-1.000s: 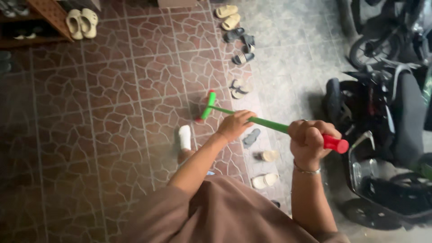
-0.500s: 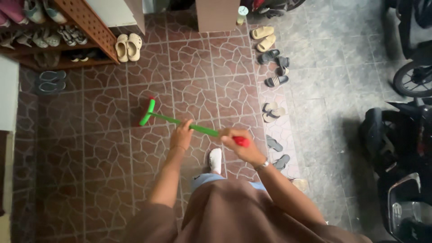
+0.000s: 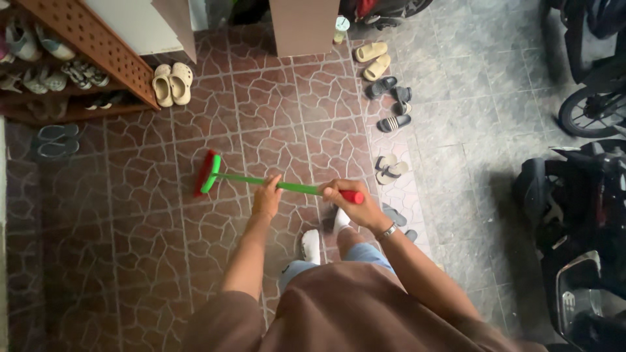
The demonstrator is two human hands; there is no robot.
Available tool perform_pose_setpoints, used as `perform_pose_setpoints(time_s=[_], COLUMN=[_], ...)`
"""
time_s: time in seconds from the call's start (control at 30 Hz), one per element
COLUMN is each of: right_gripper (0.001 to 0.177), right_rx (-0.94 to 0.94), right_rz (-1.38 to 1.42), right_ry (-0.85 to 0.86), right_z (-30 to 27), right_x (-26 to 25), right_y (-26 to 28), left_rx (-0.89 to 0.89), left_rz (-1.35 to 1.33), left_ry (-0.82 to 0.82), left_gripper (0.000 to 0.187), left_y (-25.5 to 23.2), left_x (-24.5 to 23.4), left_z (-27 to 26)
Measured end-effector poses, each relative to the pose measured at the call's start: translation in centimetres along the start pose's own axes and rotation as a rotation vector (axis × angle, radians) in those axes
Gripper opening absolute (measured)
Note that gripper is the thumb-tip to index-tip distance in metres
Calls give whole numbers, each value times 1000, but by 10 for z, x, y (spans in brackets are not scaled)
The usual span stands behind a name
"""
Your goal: The person sweeps a brown tiled floor using a green broom, moving around various pairs of shoes and a parked motorcycle.
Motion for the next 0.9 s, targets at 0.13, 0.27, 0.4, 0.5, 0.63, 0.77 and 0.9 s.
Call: perform_pose_setpoints(time_s=[0.13, 0.27, 0.4, 0.5, 0.63, 0.77, 0.9], right_gripper=[29, 19, 22, 25, 32, 33, 36], right_rx=[-120, -182, -137, -184, -368, -467, -516], right_rz=[-55, -133, -173, -181, -128, 47, 319], right_ry=[-13, -59, -175, -254, -235, -364, -371], right_z=[29, 63, 88, 98, 112, 123, 147], right_x=[-34, -85, -158, -208, -244, -281, -309], right_y=[10, 30, 61, 82, 103, 118, 106], left_rx=[46, 65, 264, 325, 421, 593, 622], left_rz=[-28, -28, -75, -133, -142, -88, 5], left_ry=[-50, 76, 140, 197, 247, 259, 261], left_gripper=[50, 46, 42, 31, 24, 20, 22], left_y=[-24, -62, -136, -204, -280, -335, -338], left_x=[24, 67, 109, 155, 178, 169, 157], left_z=[37, 87, 141, 176, 211, 255, 293])
Point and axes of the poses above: each hand's wrist, its own z-axis towards the middle knuckle, its own x-axis out of the palm, y = z × x, the point moved 2 cm from there along z, towards the middle knuckle, and after that the axes turned 11 degrees about -y, right-handed, at the moved point
